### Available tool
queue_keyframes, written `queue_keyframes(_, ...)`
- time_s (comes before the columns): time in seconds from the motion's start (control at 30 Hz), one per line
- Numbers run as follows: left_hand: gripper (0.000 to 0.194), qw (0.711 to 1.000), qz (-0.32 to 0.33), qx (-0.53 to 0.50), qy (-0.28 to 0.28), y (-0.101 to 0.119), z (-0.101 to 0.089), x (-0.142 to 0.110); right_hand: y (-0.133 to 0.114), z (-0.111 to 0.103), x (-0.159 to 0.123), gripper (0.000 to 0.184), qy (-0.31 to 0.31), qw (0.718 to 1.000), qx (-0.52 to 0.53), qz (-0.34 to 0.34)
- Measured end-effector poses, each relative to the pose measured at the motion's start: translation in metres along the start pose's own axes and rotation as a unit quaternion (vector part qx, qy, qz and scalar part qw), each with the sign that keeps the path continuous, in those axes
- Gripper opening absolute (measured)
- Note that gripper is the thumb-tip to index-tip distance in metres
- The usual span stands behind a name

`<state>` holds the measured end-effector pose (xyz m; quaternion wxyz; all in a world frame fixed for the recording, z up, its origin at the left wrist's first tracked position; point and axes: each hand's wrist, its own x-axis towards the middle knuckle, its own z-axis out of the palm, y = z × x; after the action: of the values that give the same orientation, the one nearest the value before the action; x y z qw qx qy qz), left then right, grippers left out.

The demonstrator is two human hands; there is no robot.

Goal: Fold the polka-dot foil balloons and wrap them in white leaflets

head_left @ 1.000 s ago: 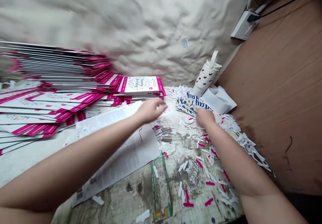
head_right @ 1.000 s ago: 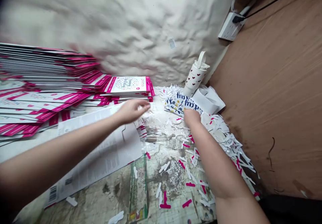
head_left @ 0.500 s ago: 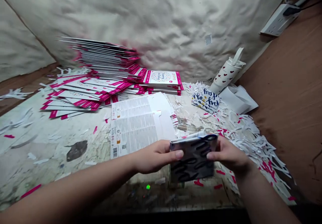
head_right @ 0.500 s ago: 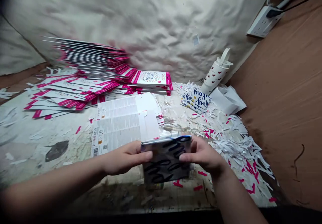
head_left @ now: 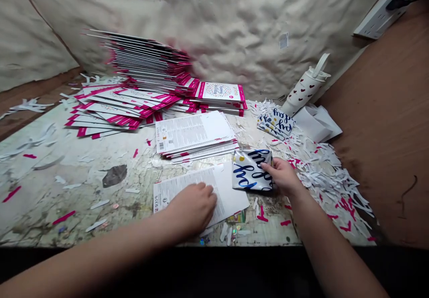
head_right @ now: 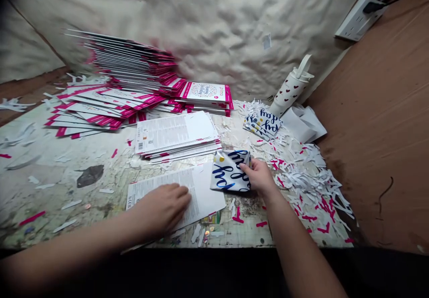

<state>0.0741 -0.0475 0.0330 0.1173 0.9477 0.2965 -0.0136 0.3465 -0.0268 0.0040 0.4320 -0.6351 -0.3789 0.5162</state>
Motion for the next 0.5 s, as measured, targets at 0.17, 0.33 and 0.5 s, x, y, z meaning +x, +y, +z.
queue_keyframes(0.17,0.019,0.994,0.098,-0.006,0.056,-0.031,0.002,0.042,0.011,0.007,-0.007,0.036,0.019,1.000,-0.011,-0.019)
queue_keyframes(0.33,0.017,0.981,0.163,-0.023,0.099,-0.035,0.006,0.046,0.007,0.009,-0.034,0.036,0.012,0.998,-0.054,-0.031)
queue_keyframes(0.5,0.013,0.977,0.193,-0.009,0.087,-0.030,-0.006,0.042,-0.005,0.021,-0.041,0.033,-0.123,0.990,0.007,0.075)
